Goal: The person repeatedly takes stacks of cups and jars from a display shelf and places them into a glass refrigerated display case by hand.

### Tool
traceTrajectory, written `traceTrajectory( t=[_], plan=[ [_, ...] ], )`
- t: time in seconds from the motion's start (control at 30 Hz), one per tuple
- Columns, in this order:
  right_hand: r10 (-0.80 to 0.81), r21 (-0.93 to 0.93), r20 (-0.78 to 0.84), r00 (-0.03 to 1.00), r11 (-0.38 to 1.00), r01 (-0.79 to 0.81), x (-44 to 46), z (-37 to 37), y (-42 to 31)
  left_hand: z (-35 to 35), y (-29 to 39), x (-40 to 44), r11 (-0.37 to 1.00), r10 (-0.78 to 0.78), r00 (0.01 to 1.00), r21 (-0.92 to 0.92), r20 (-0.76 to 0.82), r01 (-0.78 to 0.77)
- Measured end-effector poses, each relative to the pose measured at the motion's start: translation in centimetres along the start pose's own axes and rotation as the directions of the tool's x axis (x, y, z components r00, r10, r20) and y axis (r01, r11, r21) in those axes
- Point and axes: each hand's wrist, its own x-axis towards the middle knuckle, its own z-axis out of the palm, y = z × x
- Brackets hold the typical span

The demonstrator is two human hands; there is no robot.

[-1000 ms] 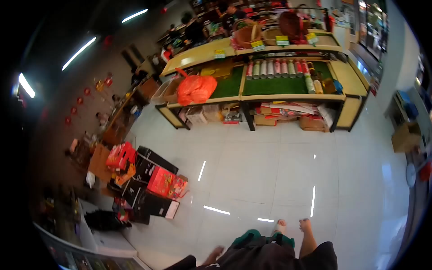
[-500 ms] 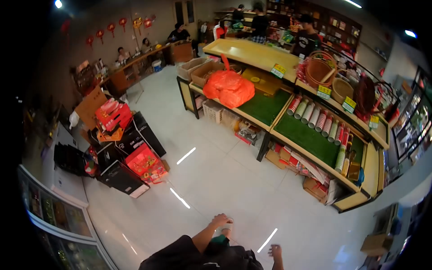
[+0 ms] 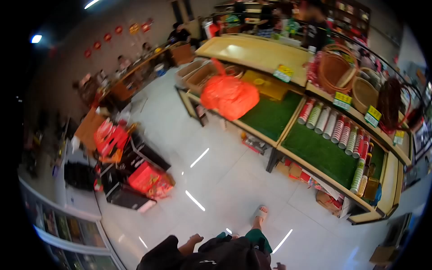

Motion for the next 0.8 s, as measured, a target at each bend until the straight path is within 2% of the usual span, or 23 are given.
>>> traceTrajectory(
  t=[0.03,0.1,0.13,0.17,0.2,0.23,0.27,0.3,0.37,0.4,0.43,0.47,0.5,0.53,0.57,0.63,0.67,0.7,0.73,0.77,0.8],
  plan=[
    [0.029,0.034,-0.019,0.999,0.999,-0.028,1.0,-1.0,-2.3,-1.4,2.6,-0.9,1.0,-0.022,0.999,-0.023,-0.039,0.021],
    [0.046,0.089,-0.06,0.997,0.995,-0.041,3.7,-2.9,-8.2,-3.1,7.6,0.6,0.996,0.073,0.996,-0.051,-0.051,-0.076],
    [-0.071,0.116,-0.117,0.991,0.99,0.084,8.4,-3.6,-11.2,-4.1,11.0,1.3,0.99,0.122,0.99,-0.058,-0.071,-0.126],
    [-0.394,-0.352,-0.184,0.901,0.882,0.313,12.9,-4.7,-14.6,-4.4,14.1,1.8,0.984,0.16,0.983,-0.07,-0.085,-0.166],
    [-0.756,-0.372,-0.217,0.618,0.649,0.664,23.0,-4.9,-15.7,-5.6,17.7,2.1,0.971,0.226,0.971,-0.061,-0.077,-0.231],
    [-0.646,-0.381,-0.098,0.757,0.727,0.571,18.9,-5.9,-23.8,-6.6,21.6,2.5,0.954,0.291,0.954,-0.056,-0.066,-0.295],
    [-0.515,0.179,-0.234,0.825,0.811,0.557,13.4,-5.3,-30.7,-6.9,24.9,4.0,0.881,0.448,0.875,-0.073,-0.185,-0.467],
    [-0.54,0.175,-0.193,0.819,0.803,0.57,13.6,-5.5,-36.3,-7.5,28.8,3.9,0.797,0.528,0.772,-0.108,-0.353,-0.594],
    [-0.622,0.095,-0.145,0.769,0.765,0.637,13.7,-5.8,-45.8,-9.4,37.2,1.8,0.746,0.53,0.734,-0.179,-0.424,-0.642],
    [-0.679,0.196,-0.09,0.729,0.705,0.681,13.8,-5.8,-49.7,-10.3,40.5,0.8,0.678,0.588,0.694,-0.215,-0.415,-0.703],
    [-0.645,0.076,-0.09,0.759,0.755,0.651,12.2,-5.8,-53.7,-10.8,43.8,0.3,0.597,0.644,0.642,-0.251,-0.415,-0.762],
    [-0.738,0.102,-0.072,0.671,0.664,0.741,11.2,-5.9,-56.7,-10.7,46.7,0.4,0.557,0.65,0.636,-0.308,-0.417,-0.771],
    [-0.772,0.07,-0.106,0.626,0.623,0.779,8.5,-5.8,-59.6,-10.5,49.5,1.0,0.527,0.645,0.63,-0.345,-0.433,-0.777],
    [-0.826,0.015,-0.092,0.556,0.558,0.83,7.6,-5.9,-61.9,-10.4,51.9,1.9,0.52,0.684,0.604,-0.307,-0.41,-0.797],
    [-0.831,0.105,-0.109,0.546,0.537,0.837,7.8,-5.4,-63.4,-9.9,53.7,3.0,0.518,0.709,0.586,-0.273,-0.393,-0.81],
    [-0.852,0.162,-0.071,0.519,0.503,0.849,8.9,-5.0,-64.2,-8.7,56.9,4.7,0.546,0.655,0.636,-0.327,-0.407,-0.771],
    [-0.841,0.161,0.044,0.54,0.539,0.827,11.3,-5.4,-63.8,-9.2,58.4,4.7,0.563,0.687,0.641,-0.307,-0.342,-0.767],
    [-0.767,0.004,-0.04,0.64,0.641,0.768,7.4,-5.2,-63.2,-9.5,60.1,4.7,0.573,0.724,0.635,-0.277,-0.27,-0.772],
    [-0.734,0.016,-0.027,0.678,0.678,0.735,9.1,-5.4,-61.7,-9.2,61.5,5.0,0.565,0.722,0.636,-0.298,-0.272,-0.77],
    [-0.734,-0.089,-0.047,0.678,0.679,0.729,13.9,-6.1,-59.2,-8.8,63.1,5.7,0.572,0.698,0.662,-0.344,-0.274,-0.745],
    [-0.666,-0.143,0.037,0.745,0.734,0.664,14.8,-7.2,-57.7,-9.2,64.9,6.3,0.573,0.675,0.685,-0.39,-0.275,-0.721]
  ],
)
